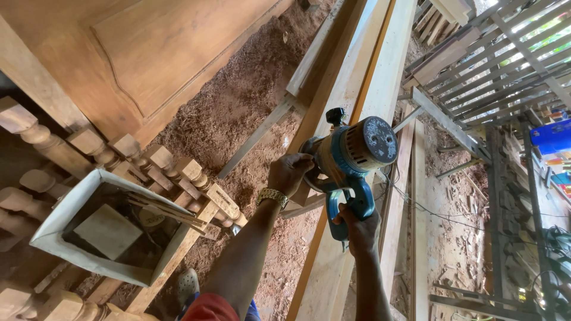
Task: Use a wood router to shape the edge of a wooden board.
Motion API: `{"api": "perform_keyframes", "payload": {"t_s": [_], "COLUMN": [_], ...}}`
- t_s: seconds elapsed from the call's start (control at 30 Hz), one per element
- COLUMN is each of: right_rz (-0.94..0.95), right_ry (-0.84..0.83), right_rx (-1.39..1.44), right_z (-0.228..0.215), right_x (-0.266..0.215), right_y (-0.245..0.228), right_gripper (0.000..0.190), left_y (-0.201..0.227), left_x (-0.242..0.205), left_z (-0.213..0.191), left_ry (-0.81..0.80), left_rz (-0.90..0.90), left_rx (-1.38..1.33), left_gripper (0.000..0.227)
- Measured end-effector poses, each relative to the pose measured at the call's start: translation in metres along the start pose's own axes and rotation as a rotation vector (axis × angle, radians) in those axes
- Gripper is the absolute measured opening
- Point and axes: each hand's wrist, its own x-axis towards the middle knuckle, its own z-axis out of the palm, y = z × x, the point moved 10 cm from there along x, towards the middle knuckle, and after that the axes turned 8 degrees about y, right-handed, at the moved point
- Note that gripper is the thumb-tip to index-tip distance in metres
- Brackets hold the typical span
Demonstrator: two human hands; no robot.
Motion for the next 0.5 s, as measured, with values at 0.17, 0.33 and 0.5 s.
{"api": "perform_keyframes", "payload": {"t_s": [0.17, 0.33, 0.5], "right_rz": [-0.004, -0.011, 0.022], "right_ry": [-0.01, -0.002, 0.021], "right_rx": [0.014, -0.004, -0.008], "right_z": [0.001, -0.003, -0.003], "right_x": [-0.011, -0.019, -0.028], "right_y": [-0.003, 0.003, 0.004], "right_gripper": [0.014, 0.013, 0.014], "left_y": [-0.002, -0.003, -0.007], "left_x": [-0.006, -0.014, -0.02], "left_z": [-0.001, -0.007, -0.012], "left_ry": [-0.016, -0.021, -0.017], "left_rz": [0.035, 0.012, 0.021], "left_rx": [-0.002, -0.002, 0.009], "left_gripper": [0.028, 0.028, 0.029]}}
